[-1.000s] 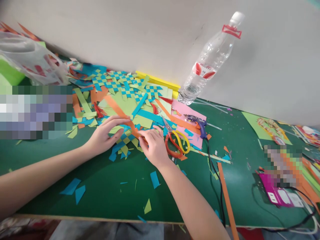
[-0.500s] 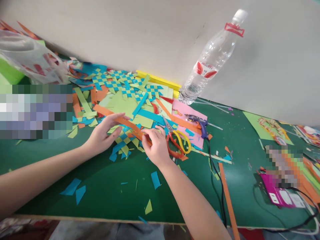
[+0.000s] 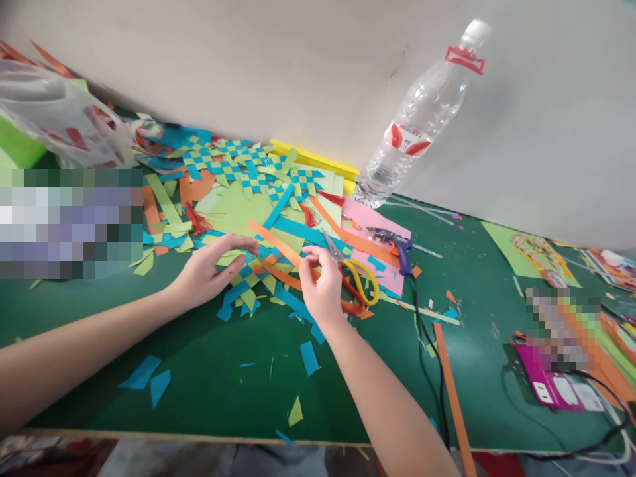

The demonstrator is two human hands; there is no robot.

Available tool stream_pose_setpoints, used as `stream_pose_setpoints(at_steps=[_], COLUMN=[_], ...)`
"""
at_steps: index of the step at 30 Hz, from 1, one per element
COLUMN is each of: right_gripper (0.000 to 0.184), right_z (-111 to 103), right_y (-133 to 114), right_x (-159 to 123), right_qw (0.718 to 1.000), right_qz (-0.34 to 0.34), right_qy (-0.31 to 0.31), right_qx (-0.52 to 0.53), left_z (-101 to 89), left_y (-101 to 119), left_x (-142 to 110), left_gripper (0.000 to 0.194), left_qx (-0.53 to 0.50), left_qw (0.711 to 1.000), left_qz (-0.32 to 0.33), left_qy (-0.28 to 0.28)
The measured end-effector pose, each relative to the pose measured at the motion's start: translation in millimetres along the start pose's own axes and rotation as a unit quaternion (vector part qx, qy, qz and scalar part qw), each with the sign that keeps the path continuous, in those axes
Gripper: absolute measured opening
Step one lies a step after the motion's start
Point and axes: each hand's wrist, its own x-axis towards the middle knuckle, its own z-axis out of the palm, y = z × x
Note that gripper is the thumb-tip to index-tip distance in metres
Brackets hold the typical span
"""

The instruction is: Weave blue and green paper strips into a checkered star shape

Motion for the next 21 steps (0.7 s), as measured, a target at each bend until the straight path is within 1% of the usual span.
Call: stream_pose_setpoints(at_steps=[4,7,9,11,14,17,21], right_gripper=[0.020,0.019,0.015,0.013,0.012,0.016,0.021], right_z=[-1.2,-2.1,-1.9,-1.4,-1.3,-2.2,-2.7], right_y=[-2.7,-3.8,-4.4,-5.6,-7.9,-9.8,-11.5], right_x=[0.7,0.4,-0.4,-1.7,-3.3,-4.5,-6.0], right_qw=[0.994,0.983,0.974,0.961,0.940,0.922,0.905], right_qz=[-0.058,-0.103,-0.135,-0.161,-0.184,-0.211,-0.231], right_qy=[0.003,-0.013,-0.045,-0.091,-0.143,-0.151,-0.140], right_qx=[-0.092,-0.149,-0.176,-0.204,-0.248,-0.287,-0.330], left_z=[0.3,1.2,2.3,3.4,4.4,4.3,3.7], left_y=[0.7,0.9,0.5,0.1,0.0,0.3,-0.2], left_x=[-0.2,-0.3,-0.1,0.3,0.6,0.6,0.5], left_gripper=[0.022,0.023,0.023,0.023,0.022,0.021,0.022], left_qx=[0.027,0.042,0.052,0.061,0.068,0.074,0.074], left_qw=[0.999,0.997,0.995,0.992,0.988,0.984,0.983], left_qz=[0.020,0.055,0.081,0.102,0.123,0.133,0.135], left_qy=[-0.038,-0.037,-0.041,-0.048,-0.070,-0.089,-0.101])
